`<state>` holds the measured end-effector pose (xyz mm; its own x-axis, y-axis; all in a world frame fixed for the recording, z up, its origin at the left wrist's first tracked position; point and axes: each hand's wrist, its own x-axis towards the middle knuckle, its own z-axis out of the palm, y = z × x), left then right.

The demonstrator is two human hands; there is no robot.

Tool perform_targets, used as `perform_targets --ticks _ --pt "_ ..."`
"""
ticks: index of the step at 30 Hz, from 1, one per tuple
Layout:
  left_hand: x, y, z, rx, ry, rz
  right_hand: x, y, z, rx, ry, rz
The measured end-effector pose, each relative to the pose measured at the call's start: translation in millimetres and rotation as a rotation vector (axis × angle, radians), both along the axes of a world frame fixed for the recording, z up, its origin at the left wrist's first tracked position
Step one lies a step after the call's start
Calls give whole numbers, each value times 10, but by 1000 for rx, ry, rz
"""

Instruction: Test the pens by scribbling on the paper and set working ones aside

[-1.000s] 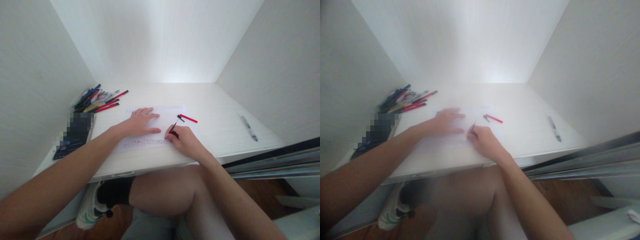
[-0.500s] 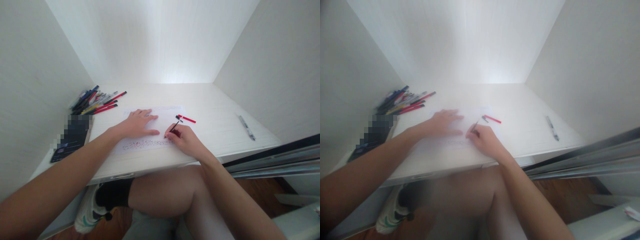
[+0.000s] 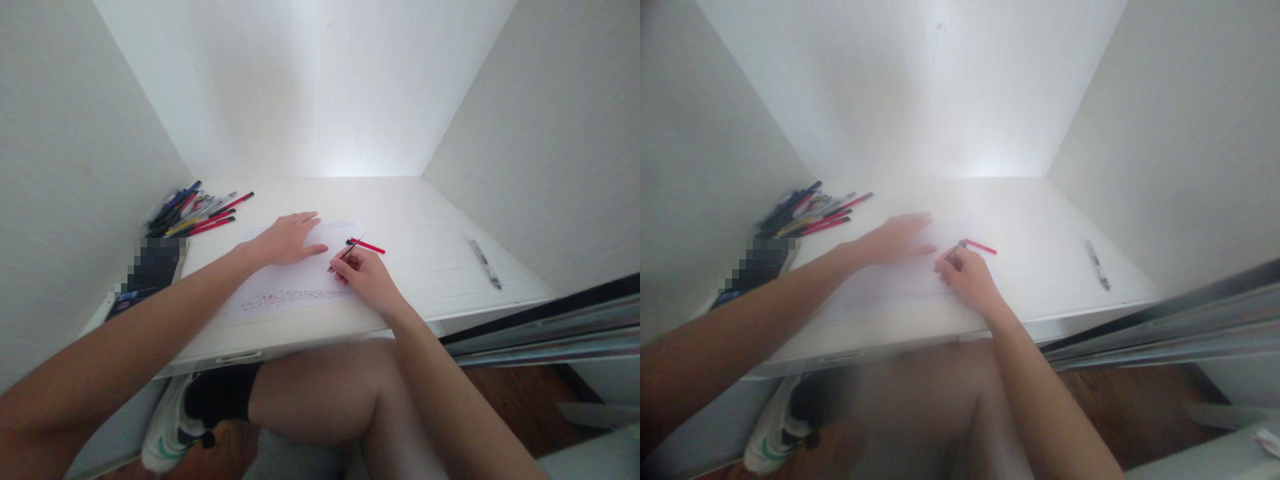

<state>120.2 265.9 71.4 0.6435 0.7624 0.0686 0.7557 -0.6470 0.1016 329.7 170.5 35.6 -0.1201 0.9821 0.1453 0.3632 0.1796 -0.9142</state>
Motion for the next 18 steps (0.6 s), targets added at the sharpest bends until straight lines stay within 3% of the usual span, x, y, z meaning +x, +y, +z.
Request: perform_targets --ticks 4,13,18 --pt "36 51 -35 -34 61 -67 -12 4 30 -30 4 -21" --pt "-283 -48 -17 3 29 -93 26 1 81 -57 116 -36" --pt "-294 -96 -100 30 -99 -67 -108 396 265 19 126 -33"
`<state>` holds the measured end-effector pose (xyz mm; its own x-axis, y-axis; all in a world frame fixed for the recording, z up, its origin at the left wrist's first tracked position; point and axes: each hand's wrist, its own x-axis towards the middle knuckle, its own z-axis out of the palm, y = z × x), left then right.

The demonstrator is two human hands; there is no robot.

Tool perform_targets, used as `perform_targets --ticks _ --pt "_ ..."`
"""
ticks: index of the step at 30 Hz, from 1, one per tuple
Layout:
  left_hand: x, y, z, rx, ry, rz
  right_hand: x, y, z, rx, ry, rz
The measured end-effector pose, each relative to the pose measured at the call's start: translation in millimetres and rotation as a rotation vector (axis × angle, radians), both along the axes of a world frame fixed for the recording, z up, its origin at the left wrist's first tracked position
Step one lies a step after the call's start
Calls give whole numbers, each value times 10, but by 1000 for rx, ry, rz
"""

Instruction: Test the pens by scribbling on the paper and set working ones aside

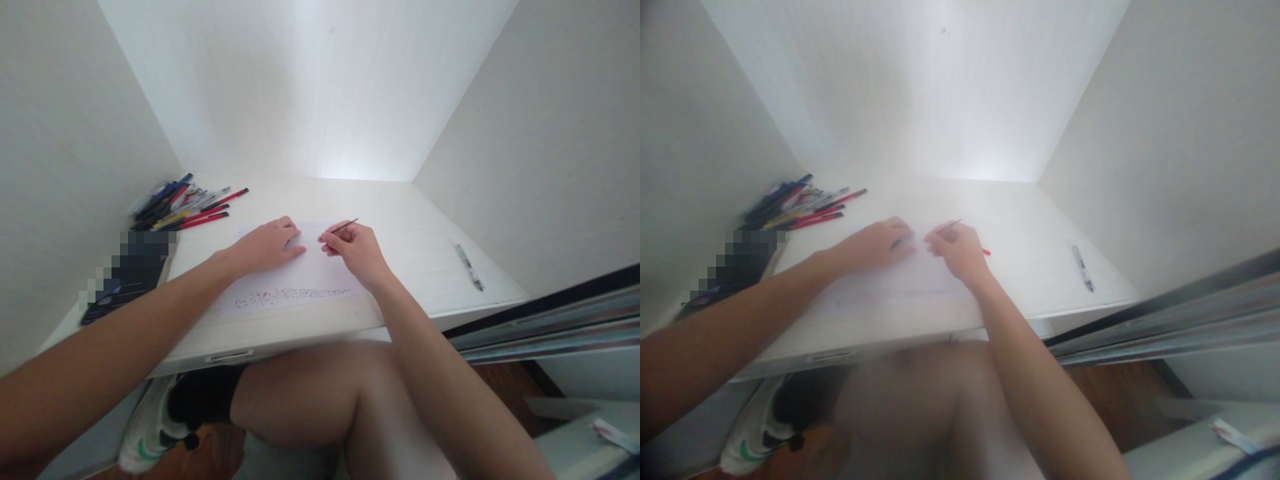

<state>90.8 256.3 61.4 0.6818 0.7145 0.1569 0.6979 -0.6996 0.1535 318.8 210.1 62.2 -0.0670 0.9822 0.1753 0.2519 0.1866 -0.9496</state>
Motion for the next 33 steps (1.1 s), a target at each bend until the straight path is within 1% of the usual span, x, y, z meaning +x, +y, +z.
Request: perform_targets --ticks 3,5,6,8,11,15,17,22,27,29,30,33 --pt "-31 -14 -66 -48 -41 12 -195 483 62 80 -114 48" --pt "-55 -20 -90 -99 -43 21 -297 771 32 104 -197 61" --pt "-63 -25 -92 -121 -38 25 -325 876 2 102 -238 73" --pt "-67 -42 -78 -145 -28 27 -331 988 -66 108 -306 91" --pt "-54 -81 -29 -161 -30 16 -254 984 -121 128 -366 127" --pt "-44 -109 11 -194 -29 35 -151 939 -81 117 -392 173" --pt "-49 -103 3 -208 -10 40 -134 935 -63 117 -409 186" --pt "-75 -69 -38 -207 53 38 -136 900 -97 144 -425 148" --pt "-78 -74 -28 -211 71 44 -75 893 -79 162 -436 162" --pt "-78 -79 -28 -211 73 50 -54 906 -58 179 -456 133" --pt "-79 -79 -31 -210 73 52 -59 912 -54 190 -456 95" --pt "-85 -71 -53 -208 68 57 -151 914 -84 204 -366 -25"
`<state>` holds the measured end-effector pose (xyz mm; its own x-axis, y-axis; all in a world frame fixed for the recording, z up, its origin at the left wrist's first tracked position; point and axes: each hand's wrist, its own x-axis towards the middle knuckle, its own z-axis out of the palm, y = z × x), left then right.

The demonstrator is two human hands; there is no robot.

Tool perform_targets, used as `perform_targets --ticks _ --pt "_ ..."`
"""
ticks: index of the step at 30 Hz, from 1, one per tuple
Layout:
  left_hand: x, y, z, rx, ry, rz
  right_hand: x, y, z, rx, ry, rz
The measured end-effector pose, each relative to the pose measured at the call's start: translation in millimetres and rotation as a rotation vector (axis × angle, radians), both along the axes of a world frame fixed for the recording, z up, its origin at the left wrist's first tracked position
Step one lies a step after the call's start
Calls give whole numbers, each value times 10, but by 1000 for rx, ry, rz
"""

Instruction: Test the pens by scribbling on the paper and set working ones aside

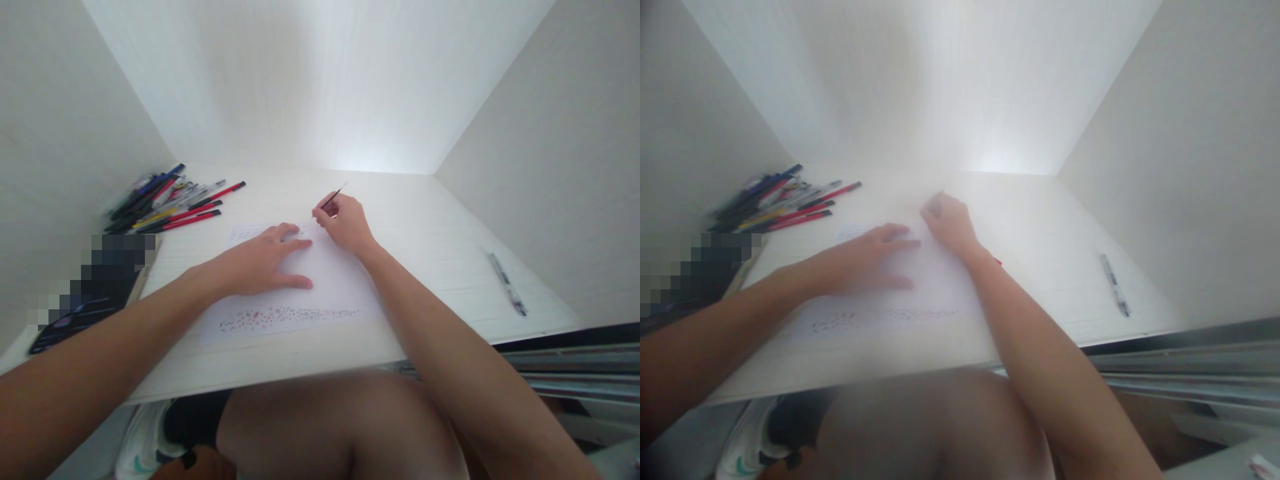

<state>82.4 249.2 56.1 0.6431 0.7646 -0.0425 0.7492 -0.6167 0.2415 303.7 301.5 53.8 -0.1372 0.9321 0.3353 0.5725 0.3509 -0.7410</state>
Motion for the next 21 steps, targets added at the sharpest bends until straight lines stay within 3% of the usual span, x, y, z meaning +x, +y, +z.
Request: perform_targets --ticks 5,13,21 --pt "-3 13 -4 -3 -26 -29 -176 -29 -137 -68 140 23" --pt "15 -25 80 -24 6 -35 23 -11 -155 -15 -11 54" --pt "17 -44 87 23 25 -7 -4 -33 -139 -24 -76 82"
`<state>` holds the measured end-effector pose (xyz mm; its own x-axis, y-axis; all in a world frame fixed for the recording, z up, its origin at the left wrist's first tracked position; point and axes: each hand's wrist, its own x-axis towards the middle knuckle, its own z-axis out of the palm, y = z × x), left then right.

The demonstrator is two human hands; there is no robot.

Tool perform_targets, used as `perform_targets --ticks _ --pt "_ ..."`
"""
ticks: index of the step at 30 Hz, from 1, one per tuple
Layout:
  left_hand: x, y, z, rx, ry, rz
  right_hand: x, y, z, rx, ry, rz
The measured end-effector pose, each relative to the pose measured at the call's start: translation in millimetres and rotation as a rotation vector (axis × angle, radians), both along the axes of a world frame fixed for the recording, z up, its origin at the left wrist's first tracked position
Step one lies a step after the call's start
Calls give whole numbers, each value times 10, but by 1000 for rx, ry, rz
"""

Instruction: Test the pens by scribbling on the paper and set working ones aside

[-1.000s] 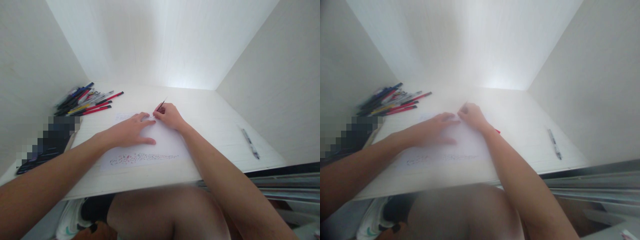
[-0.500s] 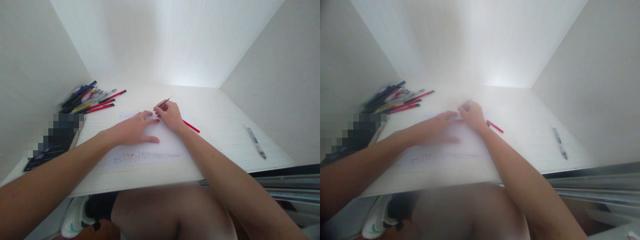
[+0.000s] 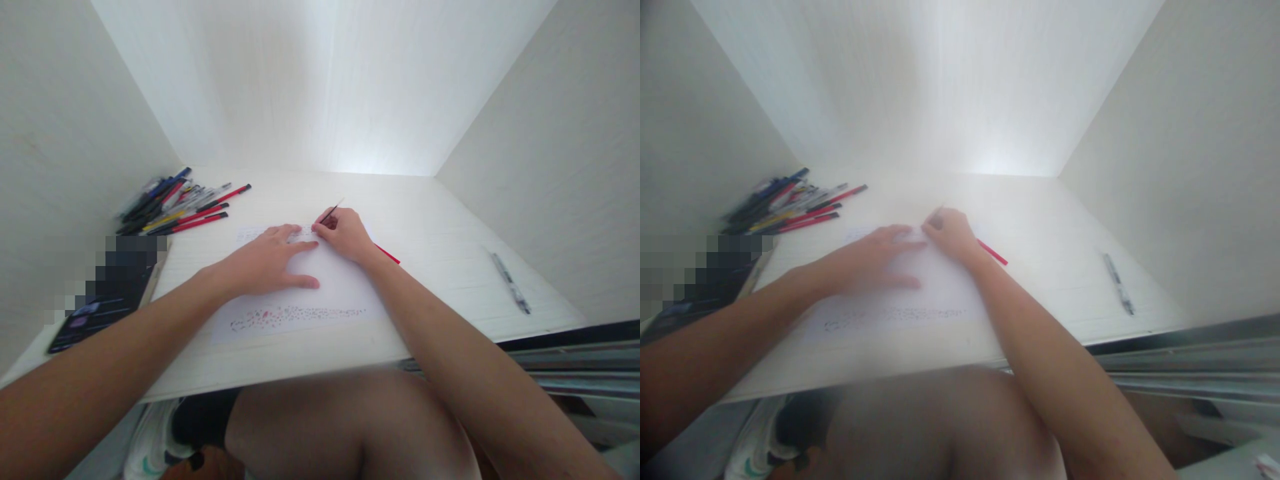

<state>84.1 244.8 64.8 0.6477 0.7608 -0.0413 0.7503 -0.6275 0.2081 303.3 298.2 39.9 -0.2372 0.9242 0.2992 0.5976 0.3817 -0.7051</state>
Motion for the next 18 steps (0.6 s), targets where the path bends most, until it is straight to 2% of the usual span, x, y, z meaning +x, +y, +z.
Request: perform_targets --ticks 8,18 --pt "0 6 0 36 -3 -17 1 -15 -23 5 33 -1" --pt "-4 18 -25 45 26 3 -2 -18 -12 9 -24 -1"
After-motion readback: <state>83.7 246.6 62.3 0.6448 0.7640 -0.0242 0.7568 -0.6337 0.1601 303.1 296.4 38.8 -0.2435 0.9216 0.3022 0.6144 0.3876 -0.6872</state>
